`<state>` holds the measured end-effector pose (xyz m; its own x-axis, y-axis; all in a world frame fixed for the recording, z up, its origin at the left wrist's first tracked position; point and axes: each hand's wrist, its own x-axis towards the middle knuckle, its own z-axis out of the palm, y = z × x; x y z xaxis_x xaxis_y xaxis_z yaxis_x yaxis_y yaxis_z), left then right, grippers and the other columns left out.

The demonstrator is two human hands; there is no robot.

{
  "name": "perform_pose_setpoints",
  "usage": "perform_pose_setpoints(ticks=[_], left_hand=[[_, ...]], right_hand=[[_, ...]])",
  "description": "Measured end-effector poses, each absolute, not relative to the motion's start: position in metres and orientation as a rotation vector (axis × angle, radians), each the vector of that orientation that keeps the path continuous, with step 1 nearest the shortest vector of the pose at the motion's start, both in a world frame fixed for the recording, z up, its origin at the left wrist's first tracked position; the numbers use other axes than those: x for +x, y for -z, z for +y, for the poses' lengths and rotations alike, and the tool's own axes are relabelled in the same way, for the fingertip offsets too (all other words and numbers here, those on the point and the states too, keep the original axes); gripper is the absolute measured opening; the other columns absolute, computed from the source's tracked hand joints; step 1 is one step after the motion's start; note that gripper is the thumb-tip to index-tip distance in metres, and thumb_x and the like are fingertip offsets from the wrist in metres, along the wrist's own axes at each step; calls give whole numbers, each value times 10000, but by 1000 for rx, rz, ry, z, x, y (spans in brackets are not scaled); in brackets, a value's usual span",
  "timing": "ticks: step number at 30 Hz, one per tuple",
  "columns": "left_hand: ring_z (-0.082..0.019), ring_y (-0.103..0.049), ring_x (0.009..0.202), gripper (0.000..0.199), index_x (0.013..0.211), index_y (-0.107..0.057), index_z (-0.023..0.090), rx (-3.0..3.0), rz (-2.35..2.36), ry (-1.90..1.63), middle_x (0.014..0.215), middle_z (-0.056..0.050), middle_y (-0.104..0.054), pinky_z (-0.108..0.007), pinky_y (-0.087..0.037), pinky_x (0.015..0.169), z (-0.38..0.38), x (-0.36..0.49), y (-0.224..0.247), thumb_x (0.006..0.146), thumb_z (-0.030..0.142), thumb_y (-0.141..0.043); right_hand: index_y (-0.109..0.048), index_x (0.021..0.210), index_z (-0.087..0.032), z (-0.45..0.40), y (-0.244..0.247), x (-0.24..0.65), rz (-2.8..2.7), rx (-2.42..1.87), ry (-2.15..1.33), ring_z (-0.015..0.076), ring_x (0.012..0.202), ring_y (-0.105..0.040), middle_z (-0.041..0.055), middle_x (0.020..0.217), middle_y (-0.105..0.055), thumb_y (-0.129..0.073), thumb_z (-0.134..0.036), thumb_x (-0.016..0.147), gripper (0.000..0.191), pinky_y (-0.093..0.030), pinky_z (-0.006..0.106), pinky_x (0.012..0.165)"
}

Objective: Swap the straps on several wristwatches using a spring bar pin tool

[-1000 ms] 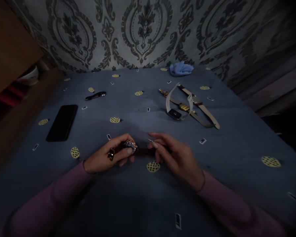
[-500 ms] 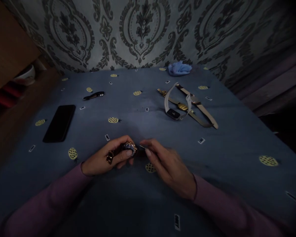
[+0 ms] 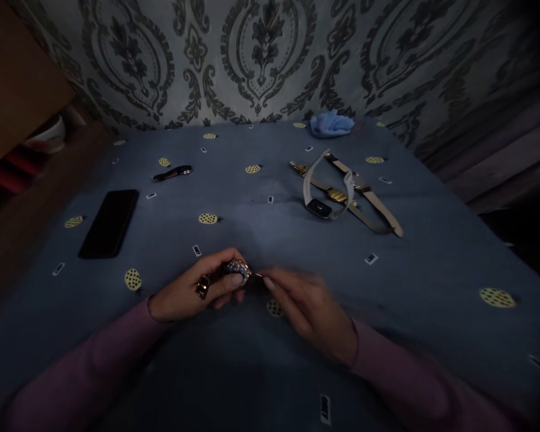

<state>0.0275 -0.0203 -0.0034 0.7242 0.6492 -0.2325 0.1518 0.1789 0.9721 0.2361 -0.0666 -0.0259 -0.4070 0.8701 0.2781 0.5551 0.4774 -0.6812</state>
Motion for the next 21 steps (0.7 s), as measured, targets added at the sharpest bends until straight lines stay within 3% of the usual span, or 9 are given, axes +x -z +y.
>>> perform_pose_setpoints(ticks=[5,16,21], left_hand=[[-57,-418,517,205,928,-516,156,1370,747,-396,731,13,-570,-198,-331,488,-20,28,3,945,360,-518],[-57,-408,515,221,930,-515,155,1381,723,-398,729,12,-567,-199,-324,493,-20,28,5,945,376,-520],[-62,-403,506,351,916,-474,165,1380,709,-430,707,11,-544,-192,-320,480,-24,30,7,921,513,-520]], right_hand=[[-619,910,-167,-66,32,236,-2158,-1120,-509,133,580,-636,49,711,-697,-334,-217,1019,309,-471,233,572],[-619,887,-158,-65,26,236,-2205,-1137,-619,135,574,-628,40,693,-676,-349,-182,999,293,-471,242,557],[-620,843,-193,-67,26,234,-2183,-1083,-650,135,559,-643,23,660,-672,-313,-169,997,344,-514,226,561]])
